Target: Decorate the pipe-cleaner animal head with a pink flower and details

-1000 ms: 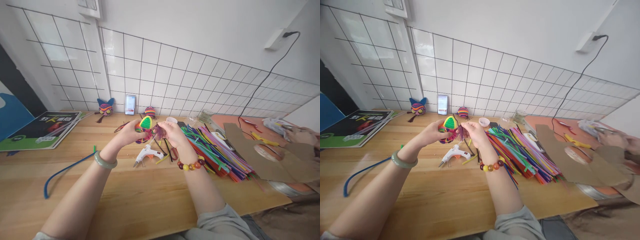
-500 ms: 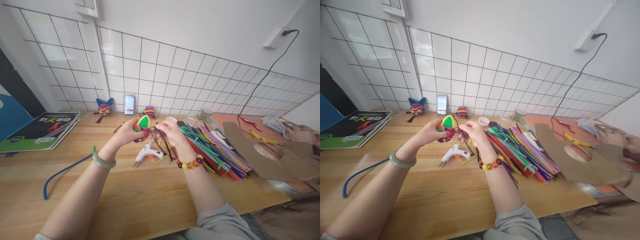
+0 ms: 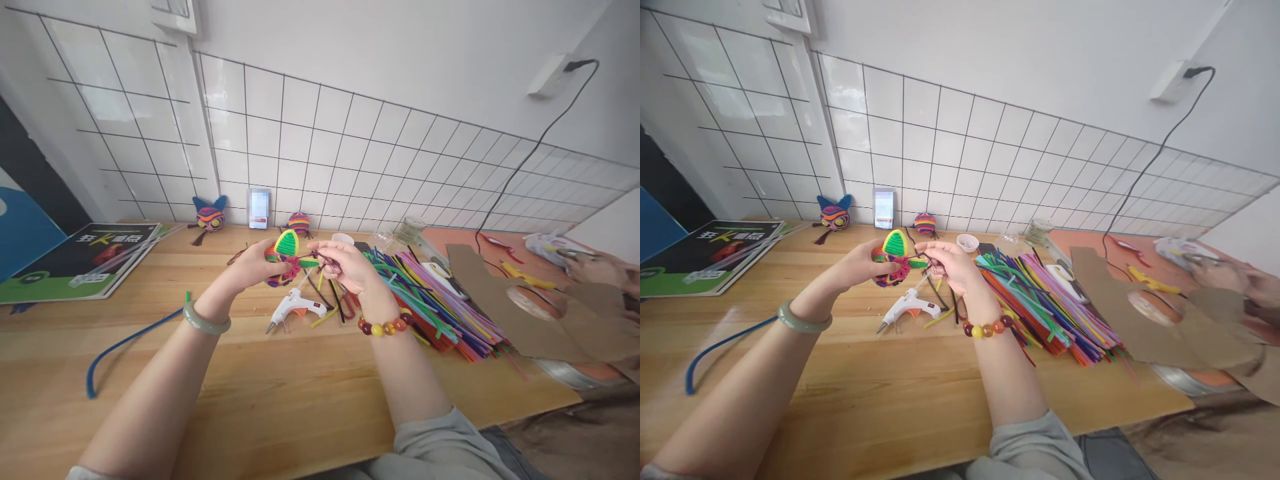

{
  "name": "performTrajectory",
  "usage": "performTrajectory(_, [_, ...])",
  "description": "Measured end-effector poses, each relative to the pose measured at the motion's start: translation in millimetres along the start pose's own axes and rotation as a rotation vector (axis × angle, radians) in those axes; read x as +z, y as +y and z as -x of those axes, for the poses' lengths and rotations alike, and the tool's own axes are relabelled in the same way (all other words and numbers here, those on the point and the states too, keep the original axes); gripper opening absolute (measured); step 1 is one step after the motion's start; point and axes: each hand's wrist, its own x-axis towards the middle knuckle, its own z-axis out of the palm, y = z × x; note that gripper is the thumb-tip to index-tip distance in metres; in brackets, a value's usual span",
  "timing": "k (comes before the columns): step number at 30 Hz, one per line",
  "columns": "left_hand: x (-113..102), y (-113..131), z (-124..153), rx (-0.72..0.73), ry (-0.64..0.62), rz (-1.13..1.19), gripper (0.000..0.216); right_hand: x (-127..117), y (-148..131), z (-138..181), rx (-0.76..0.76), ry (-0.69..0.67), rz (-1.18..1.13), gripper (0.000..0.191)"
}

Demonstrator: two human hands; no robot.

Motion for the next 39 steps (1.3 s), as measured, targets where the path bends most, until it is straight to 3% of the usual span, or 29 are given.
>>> performTrajectory(2, [0, -2, -1, -0.037, -0.049, 0.039, 0.046, -2, 1, -1, -0.145, 0.126, 0.194, 0.027])
performTrajectory(5, [0, -2, 0, -0.069, -0.218, 0.166, 0.041, -8, 3, -3, -0.285, 0.26, 0.423, 0.026])
performTrajectory(8, [1, 3, 4, -0.044, -0.381, 0.291, 0.035, -13, 6, -6, -0.244, 0.251, 0.441, 0.026])
performTrajectory(13, [3, 8, 9, 0.002, -0.435, 0.406, 0.045, -9, 14, -12, -0.113, 0.078, 0.27, 0.029])
performTrajectory(16, [4, 8, 10, 0.0, -0.414, 0.44, 0.047, -1, 21, -15, -0.074, -0.001, 0.169, 0.031])
performTrajectory(19, [5, 7, 9, -0.023, -0.343, 0.483, 0.044, 1, 28, -20, -0.143, 0.033, 0.223, 0.026])
performTrajectory(27, [7, 7, 4, -0.087, -0.137, 0.644, 0.047, -9, 24, -23, -0.393, 0.384, 0.465, 0.037])
performTrajectory(31, [8, 7, 2, -0.098, -0.089, 0.676, 0.046, 7, 9, -1, -0.764, 0.593, 0.675, 0.026])
performTrajectory(35, [12, 8, 3, -0.092, -0.071, 0.633, 0.043, 28, 0, 18, -1.018, 0.449, 1.043, 0.03])
performTrajectory(39, [18, 11, 5, -0.092, -0.07, 0.618, 0.04, 33, 1, 20, -0.996, 0.336, 1.339, 0.039])
